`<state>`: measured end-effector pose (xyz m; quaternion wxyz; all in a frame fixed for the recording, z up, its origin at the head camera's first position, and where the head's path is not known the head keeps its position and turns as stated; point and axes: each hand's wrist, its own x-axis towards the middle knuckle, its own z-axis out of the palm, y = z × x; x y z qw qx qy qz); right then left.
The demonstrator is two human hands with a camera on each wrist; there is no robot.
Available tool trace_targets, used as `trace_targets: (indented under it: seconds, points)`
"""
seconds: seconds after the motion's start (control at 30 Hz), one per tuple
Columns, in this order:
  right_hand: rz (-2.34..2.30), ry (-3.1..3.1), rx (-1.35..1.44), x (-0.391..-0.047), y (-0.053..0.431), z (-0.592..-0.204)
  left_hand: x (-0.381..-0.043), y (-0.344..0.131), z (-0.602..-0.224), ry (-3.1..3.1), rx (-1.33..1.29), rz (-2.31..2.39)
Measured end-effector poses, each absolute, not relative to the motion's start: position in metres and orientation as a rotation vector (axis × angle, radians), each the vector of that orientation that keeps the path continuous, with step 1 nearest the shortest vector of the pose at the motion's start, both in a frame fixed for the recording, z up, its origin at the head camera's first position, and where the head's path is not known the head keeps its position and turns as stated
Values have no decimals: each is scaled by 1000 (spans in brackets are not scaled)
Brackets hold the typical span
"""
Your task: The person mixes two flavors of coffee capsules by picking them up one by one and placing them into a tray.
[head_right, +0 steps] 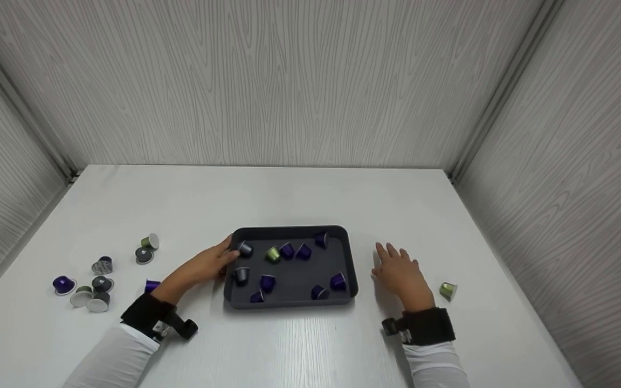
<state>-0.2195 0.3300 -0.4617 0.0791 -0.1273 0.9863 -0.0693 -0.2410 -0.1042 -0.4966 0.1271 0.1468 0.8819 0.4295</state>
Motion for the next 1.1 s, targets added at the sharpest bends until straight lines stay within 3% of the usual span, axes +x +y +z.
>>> trace_targets:
  seconds: [0.53, 1.1]
  points:
    - [-196, 2951, -197, -221, 331, -458, -241, -105, -497, 2612, 488, 1245]
    - [-257, 3087, -258, -224, 323, -454, -242, -105, -496, 2602, 450, 1188]
